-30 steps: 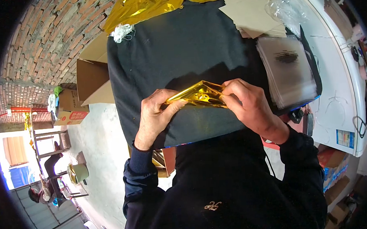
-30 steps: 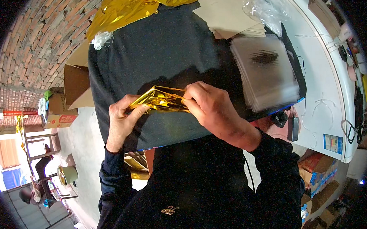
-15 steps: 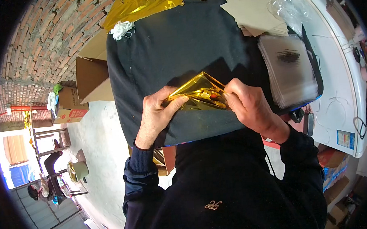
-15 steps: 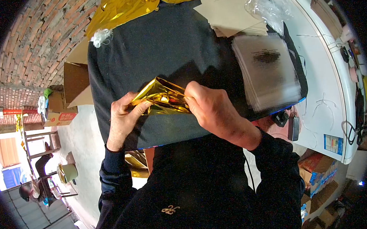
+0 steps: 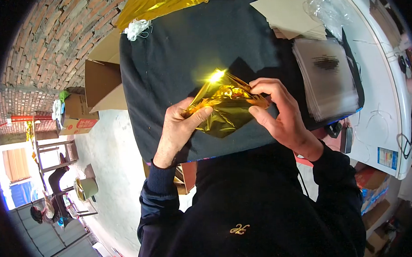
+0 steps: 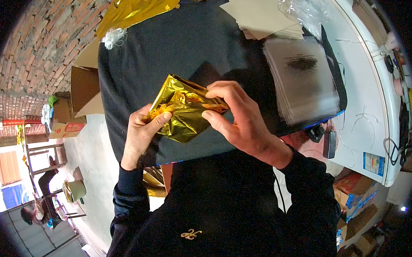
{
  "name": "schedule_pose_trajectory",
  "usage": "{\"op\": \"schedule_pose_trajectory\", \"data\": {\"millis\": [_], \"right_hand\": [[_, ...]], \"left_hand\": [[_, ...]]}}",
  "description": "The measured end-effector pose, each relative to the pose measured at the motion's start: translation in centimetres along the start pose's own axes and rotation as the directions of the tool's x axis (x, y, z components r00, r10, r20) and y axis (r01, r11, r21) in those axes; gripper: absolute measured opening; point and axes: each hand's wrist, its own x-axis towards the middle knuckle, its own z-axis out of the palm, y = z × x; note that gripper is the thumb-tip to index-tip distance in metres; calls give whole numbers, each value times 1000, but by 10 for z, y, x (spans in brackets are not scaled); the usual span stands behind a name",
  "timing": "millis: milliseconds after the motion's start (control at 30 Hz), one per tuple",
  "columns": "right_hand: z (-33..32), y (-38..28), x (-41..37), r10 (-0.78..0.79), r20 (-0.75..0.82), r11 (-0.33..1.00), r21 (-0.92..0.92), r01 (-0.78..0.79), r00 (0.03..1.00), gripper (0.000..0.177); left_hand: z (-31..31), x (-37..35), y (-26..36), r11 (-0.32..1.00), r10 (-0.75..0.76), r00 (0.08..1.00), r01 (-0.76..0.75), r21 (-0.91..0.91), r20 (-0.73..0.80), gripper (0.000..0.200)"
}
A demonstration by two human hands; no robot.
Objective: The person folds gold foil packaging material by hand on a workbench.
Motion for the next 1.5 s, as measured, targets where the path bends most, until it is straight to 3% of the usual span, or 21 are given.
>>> {"op": "schedule_pose_trajectory", "data": {"millis": [133,333,500,633,700,833,1033,1200,1433,1500], "right_hand": [[7,6,-5,17,5,999,30,-17,1000,40],[11,4,0,-76,-137,991,-121,60,988,40],[21,14,-9,-17,-110,998,-67,10,994,30],[19,17,-8,-11,-85,992,-123,0,996,21],[19,18,-7,69,-78,997,-9,-70,995,15],[14,20,-5,269,64,925,261,-276,961,7],[8,15,-3,285,138,932,191,-308,948,9],[15,15,-4,240,57,954,172,-246,969,9],[16,17,-2,226,33,963,143,-229,973,9],[19,19,-4,225,19,961,161,-225,974,9]], "left_hand": [[2,-5,-9,993,-69,997,72,-98,38,25],[6,-7,-10,985,-104,994,106,-139,22,25],[6,-7,-9,982,-111,993,114,-153,27,26],[6,-8,-12,983,-123,992,126,-136,29,25],[9,-9,-8,981,-122,992,126,-147,33,24],[8,-10,-8,990,-102,993,108,-95,66,20],[10,-10,-2,991,-121,985,128,-48,119,18],[4,-6,5,985,-167,971,157,68,170,24],[4,0,33,986,-169,966,162,50,194,33],[-1,4,32,966,-234,948,203,158,217,32]]}}
